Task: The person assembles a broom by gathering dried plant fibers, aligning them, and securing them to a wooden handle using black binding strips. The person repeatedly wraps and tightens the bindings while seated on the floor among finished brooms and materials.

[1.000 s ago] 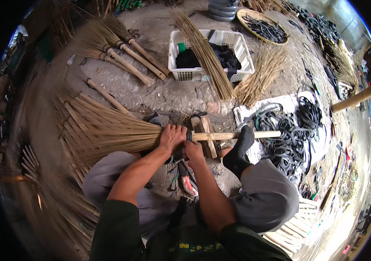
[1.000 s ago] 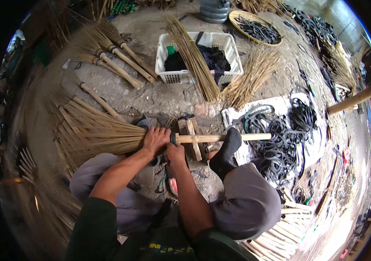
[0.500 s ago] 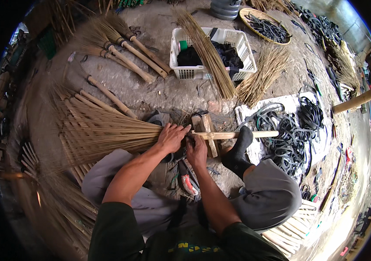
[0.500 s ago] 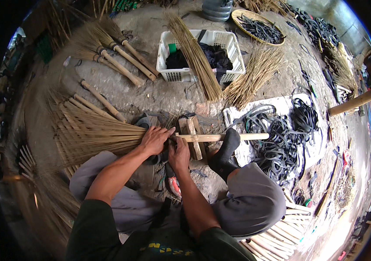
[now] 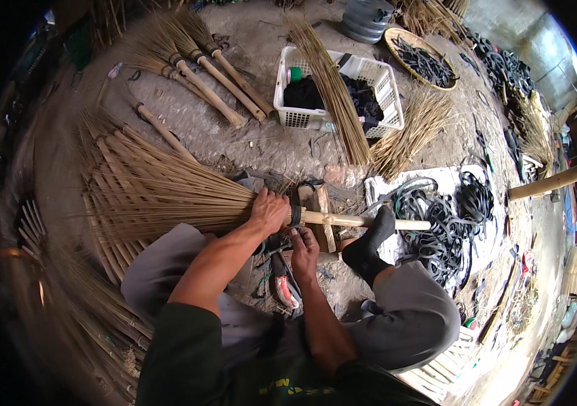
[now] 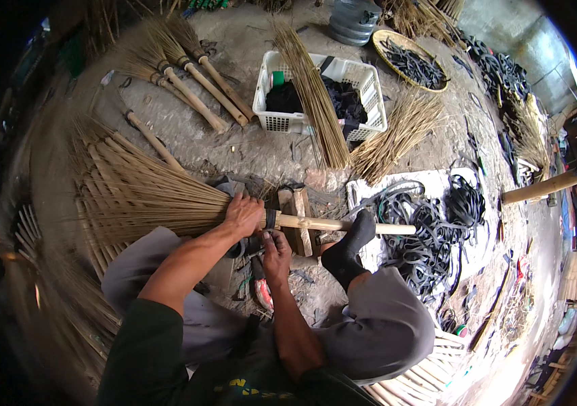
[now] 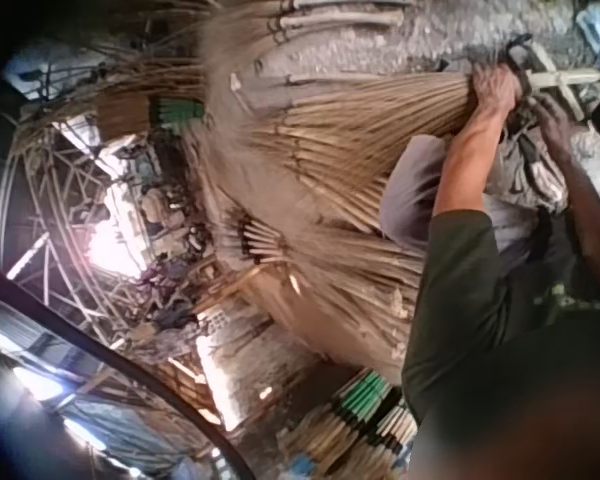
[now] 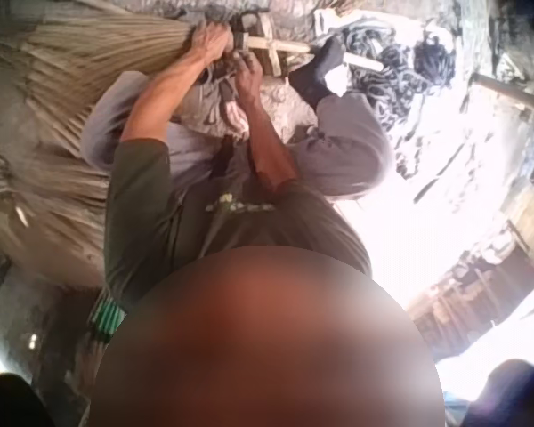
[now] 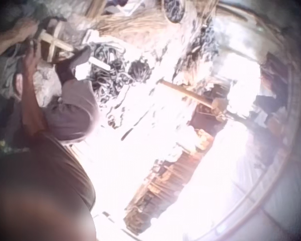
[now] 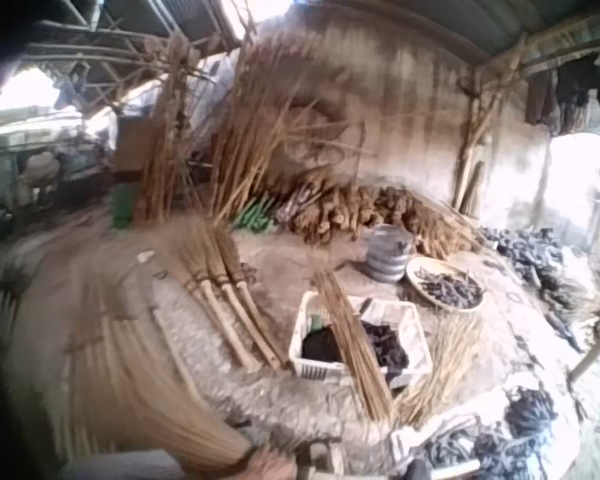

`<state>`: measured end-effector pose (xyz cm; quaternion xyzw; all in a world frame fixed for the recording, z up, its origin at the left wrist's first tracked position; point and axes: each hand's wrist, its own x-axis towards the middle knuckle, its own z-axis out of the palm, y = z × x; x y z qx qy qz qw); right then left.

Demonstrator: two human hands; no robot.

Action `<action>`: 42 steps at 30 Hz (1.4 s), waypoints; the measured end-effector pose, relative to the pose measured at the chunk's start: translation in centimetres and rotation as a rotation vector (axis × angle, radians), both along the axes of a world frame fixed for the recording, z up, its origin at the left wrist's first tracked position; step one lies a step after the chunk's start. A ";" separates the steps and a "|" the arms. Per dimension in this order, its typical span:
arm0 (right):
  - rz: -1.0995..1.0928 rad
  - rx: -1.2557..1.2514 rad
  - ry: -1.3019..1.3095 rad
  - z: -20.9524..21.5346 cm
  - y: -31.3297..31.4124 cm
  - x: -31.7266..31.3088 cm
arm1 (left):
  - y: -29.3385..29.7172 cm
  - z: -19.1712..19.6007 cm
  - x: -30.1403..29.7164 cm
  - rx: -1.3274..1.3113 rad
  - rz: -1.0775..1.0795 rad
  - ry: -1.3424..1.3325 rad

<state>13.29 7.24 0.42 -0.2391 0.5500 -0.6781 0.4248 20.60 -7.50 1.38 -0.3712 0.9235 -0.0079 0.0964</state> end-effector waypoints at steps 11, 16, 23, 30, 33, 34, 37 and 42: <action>0.229 -0.026 0.774 -0.2 -7.2 -7.7 | 2.7 -0.3 0.6 -0.296 0.010 0.102; 0.792 0.201 0.796 -5.0 -13.0 -10.8 | 2.4 1.7 -0.2 -0.176 0.030 -0.064; 0.797 0.344 0.676 -4.3 -13.1 -10.5 | 6.5 4.1 3.3 0.288 0.075 0.549; 0.746 0.436 0.544 -4.3 -13.0 -10.1 | 17.6 -6.8 10.7 0.670 0.510 -0.131; 0.728 0.423 0.396 -4.7 -12.7 -10.2 | 18.7 -10.1 11.6 0.756 0.495 -0.269; 0.732 0.414 0.382 -4.6 -12.8 -10.3 | 18.6 -10.7 11.6 0.758 0.505 -0.289; 0.672 0.353 0.640 -3.3 -12.5 -10.3 | 18.6 -11.2 11.2 0.748 0.475 -0.326; 0.253 0.255 0.625 -0.3 -7.0 -7.4 | 19.4 -11.5 11.0 0.778 0.399 -0.412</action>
